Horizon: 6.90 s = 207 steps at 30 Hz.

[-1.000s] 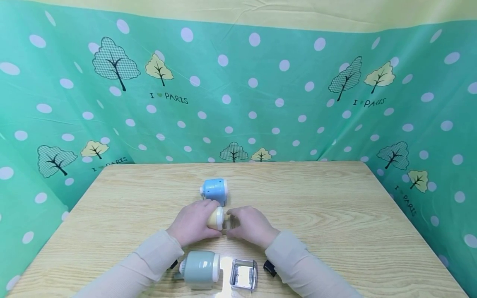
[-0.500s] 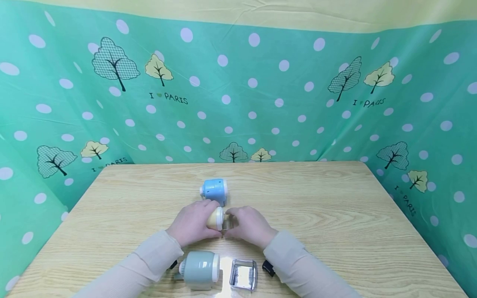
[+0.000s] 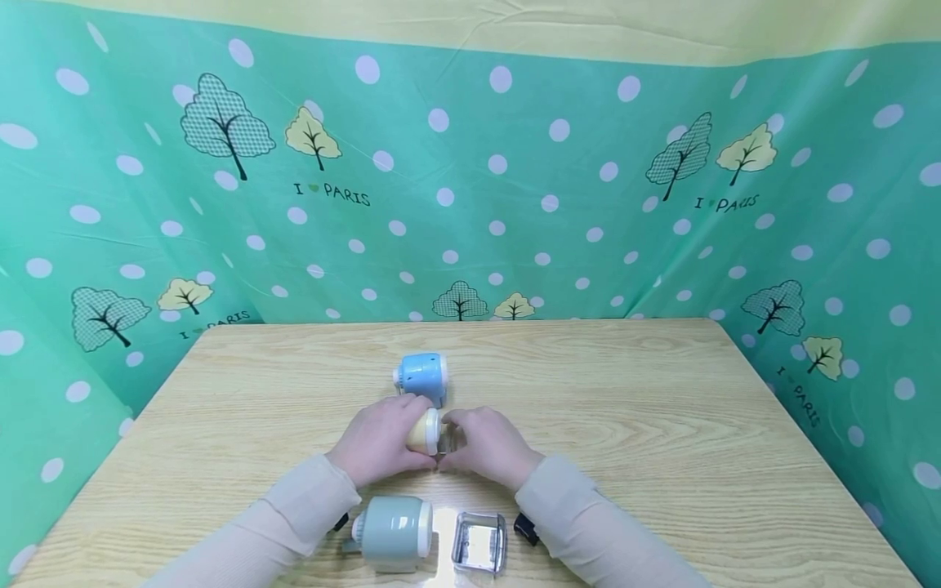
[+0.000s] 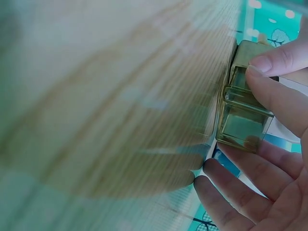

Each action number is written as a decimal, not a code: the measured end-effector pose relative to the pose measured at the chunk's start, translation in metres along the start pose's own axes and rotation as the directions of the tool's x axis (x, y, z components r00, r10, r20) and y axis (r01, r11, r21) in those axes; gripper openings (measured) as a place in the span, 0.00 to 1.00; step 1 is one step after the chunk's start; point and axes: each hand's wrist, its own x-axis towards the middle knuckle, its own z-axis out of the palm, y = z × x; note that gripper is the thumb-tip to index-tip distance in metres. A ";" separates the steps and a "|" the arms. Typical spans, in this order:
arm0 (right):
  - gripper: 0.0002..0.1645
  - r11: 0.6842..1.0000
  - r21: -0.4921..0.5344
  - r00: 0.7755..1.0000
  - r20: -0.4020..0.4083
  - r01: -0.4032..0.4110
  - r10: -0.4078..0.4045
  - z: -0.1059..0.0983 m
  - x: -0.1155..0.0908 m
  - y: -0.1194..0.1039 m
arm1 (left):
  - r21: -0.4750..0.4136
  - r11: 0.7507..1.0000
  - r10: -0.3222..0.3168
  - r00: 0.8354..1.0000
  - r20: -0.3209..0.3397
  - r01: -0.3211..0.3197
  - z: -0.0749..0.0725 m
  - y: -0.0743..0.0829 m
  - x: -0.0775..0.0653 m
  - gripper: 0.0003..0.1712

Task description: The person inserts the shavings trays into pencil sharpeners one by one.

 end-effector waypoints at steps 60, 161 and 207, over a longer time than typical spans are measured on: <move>0.36 0.999 0.018 0.999 0.000 0.040 -0.040 0.003 0.006 0.001 | -0.044 0.998 0.044 0.999 0.007 -0.043 -0.002 -0.003 0.000 0.38; 0.36 0.998 0.056 0.998 0.056 0.029 -0.032 0.007 0.017 -0.008 | -0.099 0.994 0.053 0.993 0.109 -0.042 -0.009 -0.004 0.002 0.39; 0.51 0.997 0.075 1.000 -0.020 -0.014 0.016 -0.032 -0.016 -0.019 | 0.137 0.974 0.200 0.967 -0.155 -0.179 -0.045 0.002 -0.015 0.47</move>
